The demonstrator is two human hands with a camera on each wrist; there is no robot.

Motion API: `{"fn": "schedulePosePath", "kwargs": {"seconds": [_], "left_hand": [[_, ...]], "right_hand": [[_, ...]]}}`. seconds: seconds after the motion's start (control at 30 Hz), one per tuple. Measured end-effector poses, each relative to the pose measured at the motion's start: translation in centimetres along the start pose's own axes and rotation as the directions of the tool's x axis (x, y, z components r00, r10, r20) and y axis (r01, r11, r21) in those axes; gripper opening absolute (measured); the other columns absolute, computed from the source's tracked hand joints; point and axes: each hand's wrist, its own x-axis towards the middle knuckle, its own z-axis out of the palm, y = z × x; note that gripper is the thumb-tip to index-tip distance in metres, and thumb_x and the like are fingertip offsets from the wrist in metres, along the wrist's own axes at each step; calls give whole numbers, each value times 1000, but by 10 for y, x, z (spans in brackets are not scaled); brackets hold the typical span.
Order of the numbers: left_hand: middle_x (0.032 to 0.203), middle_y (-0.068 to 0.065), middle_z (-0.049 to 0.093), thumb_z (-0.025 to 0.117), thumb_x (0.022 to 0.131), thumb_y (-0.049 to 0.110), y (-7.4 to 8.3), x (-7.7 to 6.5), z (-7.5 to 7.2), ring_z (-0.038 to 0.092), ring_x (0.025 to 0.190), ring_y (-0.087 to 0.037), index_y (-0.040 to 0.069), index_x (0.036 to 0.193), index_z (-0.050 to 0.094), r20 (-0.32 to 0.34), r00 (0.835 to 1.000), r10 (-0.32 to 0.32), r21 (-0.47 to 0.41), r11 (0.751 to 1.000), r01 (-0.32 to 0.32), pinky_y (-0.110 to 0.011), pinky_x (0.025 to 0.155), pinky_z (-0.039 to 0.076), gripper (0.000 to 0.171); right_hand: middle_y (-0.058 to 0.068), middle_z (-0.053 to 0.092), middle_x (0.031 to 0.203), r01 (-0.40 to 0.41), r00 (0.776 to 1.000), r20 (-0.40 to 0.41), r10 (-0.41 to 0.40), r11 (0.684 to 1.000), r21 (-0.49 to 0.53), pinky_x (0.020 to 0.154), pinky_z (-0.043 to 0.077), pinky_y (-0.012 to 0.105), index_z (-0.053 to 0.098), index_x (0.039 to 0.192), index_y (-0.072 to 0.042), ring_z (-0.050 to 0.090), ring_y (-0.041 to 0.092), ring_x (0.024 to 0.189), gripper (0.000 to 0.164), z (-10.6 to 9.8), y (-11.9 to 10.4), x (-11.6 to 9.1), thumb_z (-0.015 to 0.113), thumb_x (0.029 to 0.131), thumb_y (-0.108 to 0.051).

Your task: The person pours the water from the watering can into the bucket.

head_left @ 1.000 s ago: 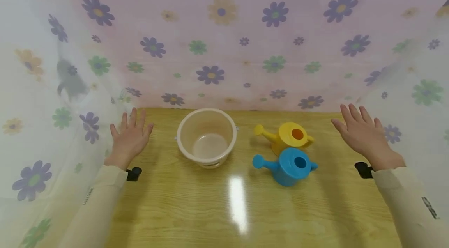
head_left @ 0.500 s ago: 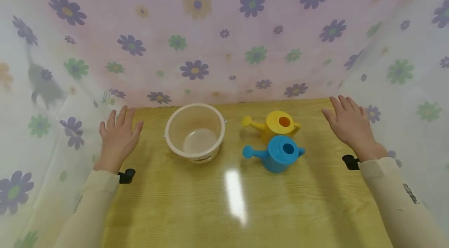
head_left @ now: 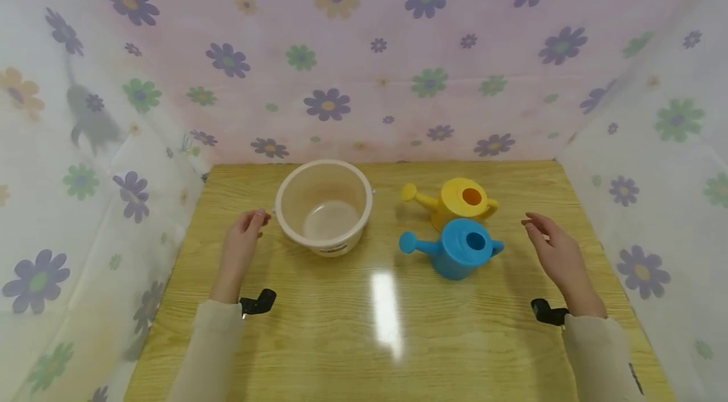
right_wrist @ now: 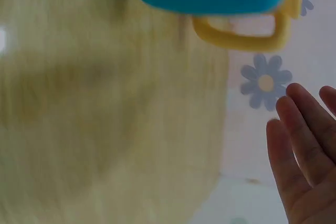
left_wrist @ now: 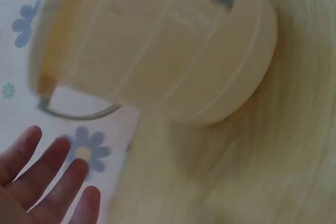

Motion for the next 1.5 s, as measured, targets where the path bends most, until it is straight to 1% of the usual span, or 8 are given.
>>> {"fn": "schedulePosePath", "kwargs": {"seconds": [0.27, 0.4, 0.57, 0.83, 1.13, 1.23, 1.4, 1.5], "left_hand": [[139, -10, 32, 39, 90, 47, -20, -32, 56, 32, 124, -23, 10, 139, 27, 98, 995, -18, -428, 902, 59, -46, 97, 29, 63], [147, -5, 14, 36, 94, 39, -8, -41, 69, 19, 131, -24, 18, 144, 13, 67, 997, 44, -546, 838, -1, -52, 99, 21, 59], [148, -2, 9, 35, 93, 41, 11, -50, 78, 17, 131, -20, 27, 144, 3, 53, 998, 33, -564, 826, 3, -54, 98, 20, 62], [143, 1, 23, 34, 95, 27, 12, -53, 87, 26, 128, -16, 23, 144, 9, -7, 999, 38, -546, 837, -36, -44, 103, 17, 56], [144, 1, 25, 32, 94, 33, 0, -58, 85, 25, 129, -15, 29, 142, 18, -67, 998, 2, -485, 874, -34, -40, 103, 17, 50], [143, -8, 28, 26, 96, 38, -3, -59, 91, 25, 129, -21, 16, 142, 24, -103, 994, 27, -606, 791, -85, -42, 103, 17, 50], [139, -18, 30, 21, 98, 33, -21, -57, 112, 23, 129, -31, 0, 136, 32, -146, 989, -7, -829, 546, -119, -41, 103, 16, 51], [140, -13, 33, 22, 98, 34, -36, -53, 123, 26, 129, -27, 4, 136, 34, -123, 992, -35, -844, 529, -86, -38, 103, 16, 50]], "right_hand": [[12, 46, 126, -78, 997, 51, 66, 957, 279, 89, 37, 45, 40, 132, -10, 45, 26, 111, 50, 60, 2, -20, 35, 93, -41], [8, 52, 110, -111, 993, 19, 116, 866, 488, 81, 45, 28, 49, 117, -3, 55, 14, 94, 42, 86, 4, -30, 38, 94, -37], [6, 50, 95, -98, 990, 3, 143, 661, 744, 79, 47, 28, 52, 95, 1, 50, 13, 91, 31, 118, 3, -45, 38, 95, -27], [5, 50, 85, -3, 1000, 0, 19, 171, 985, 84, 43, 37, 53, 84, -6, 49, 17, 88, 22, 149, -8, -55, 35, 96, -10], [5, 34, 63, -78, 997, 77, 13, 251, 965, 84, 44, 39, 39, 63, -8, 42, 19, 75, 33, 157, -17, -54, 36, 96, -12], [2, 34, 62, -87, 995, 71, 69, 270, 959, 81, 44, 35, 38, 61, -9, 41, 18, 71, 33, 156, -16, -54, 41, 94, -12], [-4, 35, 60, -151, 967, 49, 250, 406, 901, 72, 43, 26, 34, 59, -12, 41, 10, 68, 36, 156, -17, -58, 54, 88, -19], [-3, 35, 60, -184, 953, 54, 297, 428, 885, 73, 46, 27, 32, 59, -11, 42, 11, 69, 38, 156, -20, -63, 56, 88, -19]]}}
